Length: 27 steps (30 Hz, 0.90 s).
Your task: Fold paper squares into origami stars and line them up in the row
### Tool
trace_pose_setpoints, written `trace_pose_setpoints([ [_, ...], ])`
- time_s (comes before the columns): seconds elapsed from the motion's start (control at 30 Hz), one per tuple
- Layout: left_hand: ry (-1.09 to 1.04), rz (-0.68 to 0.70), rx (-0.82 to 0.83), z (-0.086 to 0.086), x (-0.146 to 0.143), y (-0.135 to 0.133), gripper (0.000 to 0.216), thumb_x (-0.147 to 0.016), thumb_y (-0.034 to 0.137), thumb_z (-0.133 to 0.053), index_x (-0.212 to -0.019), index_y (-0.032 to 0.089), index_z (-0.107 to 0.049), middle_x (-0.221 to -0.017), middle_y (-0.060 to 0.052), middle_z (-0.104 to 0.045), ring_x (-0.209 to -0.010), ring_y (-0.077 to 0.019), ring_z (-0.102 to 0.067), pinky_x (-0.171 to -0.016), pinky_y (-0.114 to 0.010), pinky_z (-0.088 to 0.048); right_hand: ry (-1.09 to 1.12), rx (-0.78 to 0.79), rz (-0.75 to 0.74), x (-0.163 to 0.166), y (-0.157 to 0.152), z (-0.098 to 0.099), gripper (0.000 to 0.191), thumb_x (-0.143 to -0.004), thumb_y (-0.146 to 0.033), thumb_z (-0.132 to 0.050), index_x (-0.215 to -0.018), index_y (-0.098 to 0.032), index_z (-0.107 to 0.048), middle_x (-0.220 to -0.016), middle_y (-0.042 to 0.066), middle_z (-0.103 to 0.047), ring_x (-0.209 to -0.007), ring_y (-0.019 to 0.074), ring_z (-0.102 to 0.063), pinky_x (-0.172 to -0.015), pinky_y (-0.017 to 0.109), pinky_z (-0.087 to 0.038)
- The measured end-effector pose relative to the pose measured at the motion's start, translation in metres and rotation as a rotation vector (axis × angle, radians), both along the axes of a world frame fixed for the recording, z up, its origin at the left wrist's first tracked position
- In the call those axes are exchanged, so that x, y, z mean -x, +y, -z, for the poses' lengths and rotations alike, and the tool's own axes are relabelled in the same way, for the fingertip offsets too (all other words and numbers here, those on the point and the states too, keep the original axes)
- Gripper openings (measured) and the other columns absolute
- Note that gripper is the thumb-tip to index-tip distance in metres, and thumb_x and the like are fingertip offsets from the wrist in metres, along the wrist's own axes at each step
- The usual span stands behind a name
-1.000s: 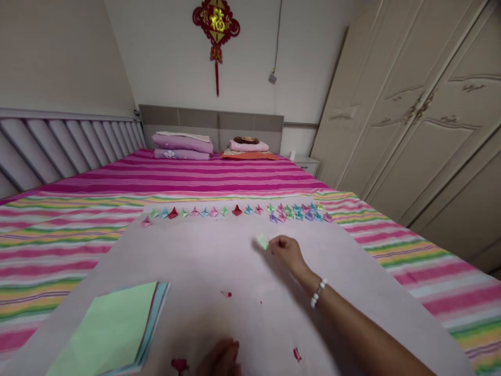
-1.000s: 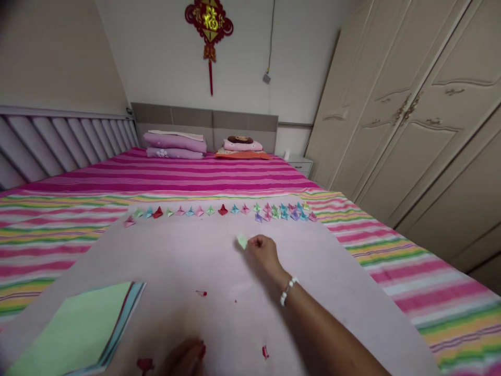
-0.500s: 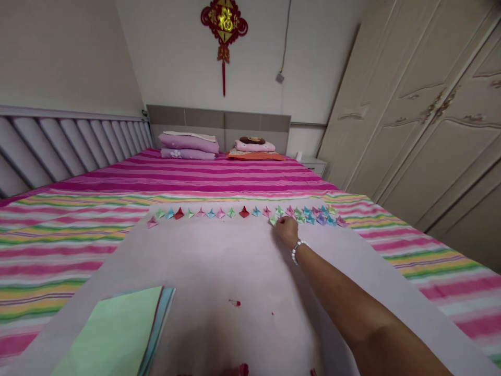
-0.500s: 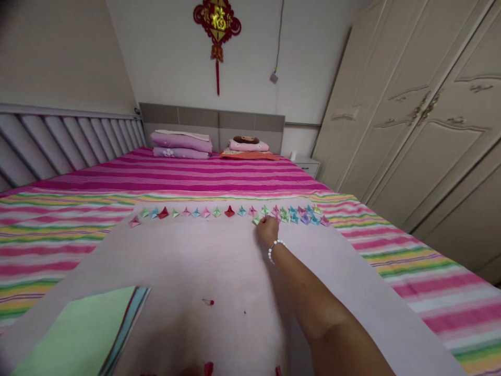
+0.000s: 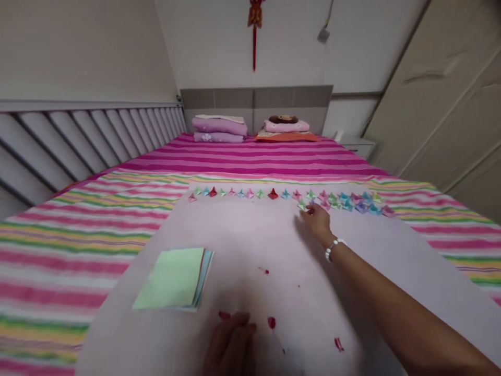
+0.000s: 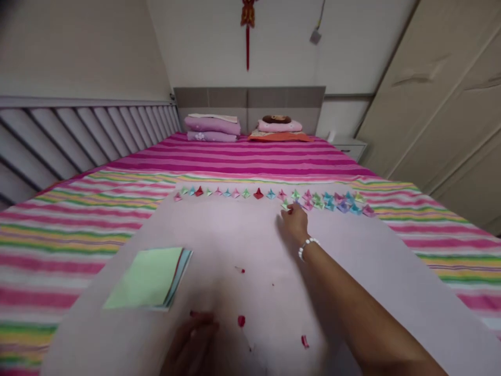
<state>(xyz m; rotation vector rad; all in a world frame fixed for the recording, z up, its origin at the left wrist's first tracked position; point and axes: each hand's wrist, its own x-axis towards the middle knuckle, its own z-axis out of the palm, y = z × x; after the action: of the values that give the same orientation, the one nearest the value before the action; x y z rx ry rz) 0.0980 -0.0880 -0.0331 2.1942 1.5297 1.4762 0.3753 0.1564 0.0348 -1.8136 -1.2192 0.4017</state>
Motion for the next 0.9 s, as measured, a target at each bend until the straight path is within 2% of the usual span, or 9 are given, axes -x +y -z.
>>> trace_pose_setpoints([
  [0.07,0.022,-0.053,0.013,-0.014,0.026,0.006,0.024,-0.084,0.015,-0.055,-0.103,0.024,-0.067,-0.104,-0.009,-0.069,-0.098,-0.0194,-0.065,-0.085,-0.031,-0.055,0.061,-0.025,-0.11,0.019,-0.032,0.006,0.02,-0.072,-0.022,-0.06,-0.088,-0.011,-0.066,-0.07,0.005,-0.065,-0.064,0.0184,-0.059,-0.059,0.029,-0.044],
  [0.2,0.055,-0.132,0.034,-0.038,0.08,0.027,0.023,-0.085,0.019,-0.053,-0.105,0.023,-0.064,-0.108,-0.007,-0.069,-0.108,-0.0223,-0.061,-0.093,-0.041,-0.05,0.179,-0.061,-0.338,0.07,-0.113,0.027,0.017,-0.074,-0.029,-0.054,-0.072,-0.016,-0.064,-0.062,0.001,-0.062,-0.057,0.0148,-0.055,-0.053,0.025,-0.042],
  [0.3,-0.007,-0.138,0.101,-0.045,0.108,0.042,0.019,-0.084,0.026,-0.054,-0.097,0.022,-0.067,-0.104,-0.007,-0.071,-0.111,-0.0245,-0.059,-0.096,-0.044,-0.048,0.241,-0.066,-0.445,0.108,-0.163,0.039,0.017,-0.077,-0.031,-0.054,-0.072,-0.018,-0.064,-0.06,0.0,-0.061,-0.054,0.0141,-0.053,-0.051,0.024,-0.041],
  [0.37,-0.046,-0.138,0.171,-0.044,0.119,0.048,0.02,-0.083,0.031,-0.055,-0.096,0.022,-0.068,-0.107,-0.007,-0.071,-0.116,-0.0259,-0.057,-0.099,-0.047,-0.046,0.235,-0.1,-0.537,0.127,-0.183,0.041,0.014,-0.079,-0.027,-0.053,-0.074,-0.019,-0.063,-0.063,0.001,-0.061,-0.056,0.0148,-0.054,-0.053,0.025,-0.042],
  [0.47,-0.048,-0.093,0.234,-0.038,0.13,0.054,0.025,-0.077,0.035,-0.063,-0.097,0.022,-0.069,-0.112,-0.009,-0.069,-0.121,-0.0287,-0.052,-0.103,-0.05,-0.042,0.192,-0.174,-0.6,0.149,-0.195,0.038,0.012,-0.078,-0.02,-0.051,-0.071,-0.02,-0.061,-0.069,0.003,-0.062,-0.062,0.0159,-0.056,-0.058,0.026,-0.043],
  [0.57,-0.017,-0.068,0.266,-0.032,0.137,0.058,0.035,-0.072,0.037,-0.069,-0.103,0.022,-0.068,-0.119,-0.01,-0.067,-0.127,-0.031,-0.047,-0.105,-0.053,-0.038,0.163,-0.25,-0.663,0.168,-0.194,0.032,0.013,-0.077,-0.014,-0.051,-0.068,-0.02,-0.059,-0.07,0.003,-0.062,-0.067,0.0172,-0.057,-0.064,0.028,-0.045],
  [0.7,-0.03,-0.033,0.347,-0.023,0.142,0.063,0.048,-0.067,0.039,-0.073,-0.111,0.021,-0.065,-0.124,-0.011,-0.064,-0.13,-0.0315,-0.043,-0.107,-0.052,-0.036,0.104,-0.332,-0.751,0.192,-0.186,0.028,0.014,-0.076,-0.011,-0.054,-0.08,-0.02,-0.065,-0.08,0.004,-0.067,-0.081,0.0195,-0.059,-0.076,0.032,-0.046],
  [0.8,-0.08,-0.024,0.401,-0.018,0.143,0.064,0.049,-0.066,0.039,-0.073,-0.11,0.019,-0.065,-0.123,-0.013,-0.064,-0.129,-0.0314,-0.044,-0.107,-0.051,-0.035,0.088,-0.375,-0.838,0.207,-0.179,0.033,0.02,-0.076,-0.009,-0.055,-0.089,-0.02,-0.067,-0.088,0.005,-0.07,-0.089,0.0195,-0.059,-0.082,0.033,-0.046],
  [0.9,-0.141,-0.025,0.436,-0.016,0.143,0.061,0.046,-0.068,0.04,-0.071,-0.109,0.018,-0.065,-0.123,-0.013,-0.064,-0.127,-0.0299,-0.047,-0.108,-0.049,-0.035,0.091,-0.354,-0.861,0.216,-0.176,0.044,0.022,-0.077,-0.008,-0.055,-0.091,-0.019,-0.067,-0.094,0.006,-0.07,-0.092,0.02,-0.059,-0.086,0.035,-0.046],
])
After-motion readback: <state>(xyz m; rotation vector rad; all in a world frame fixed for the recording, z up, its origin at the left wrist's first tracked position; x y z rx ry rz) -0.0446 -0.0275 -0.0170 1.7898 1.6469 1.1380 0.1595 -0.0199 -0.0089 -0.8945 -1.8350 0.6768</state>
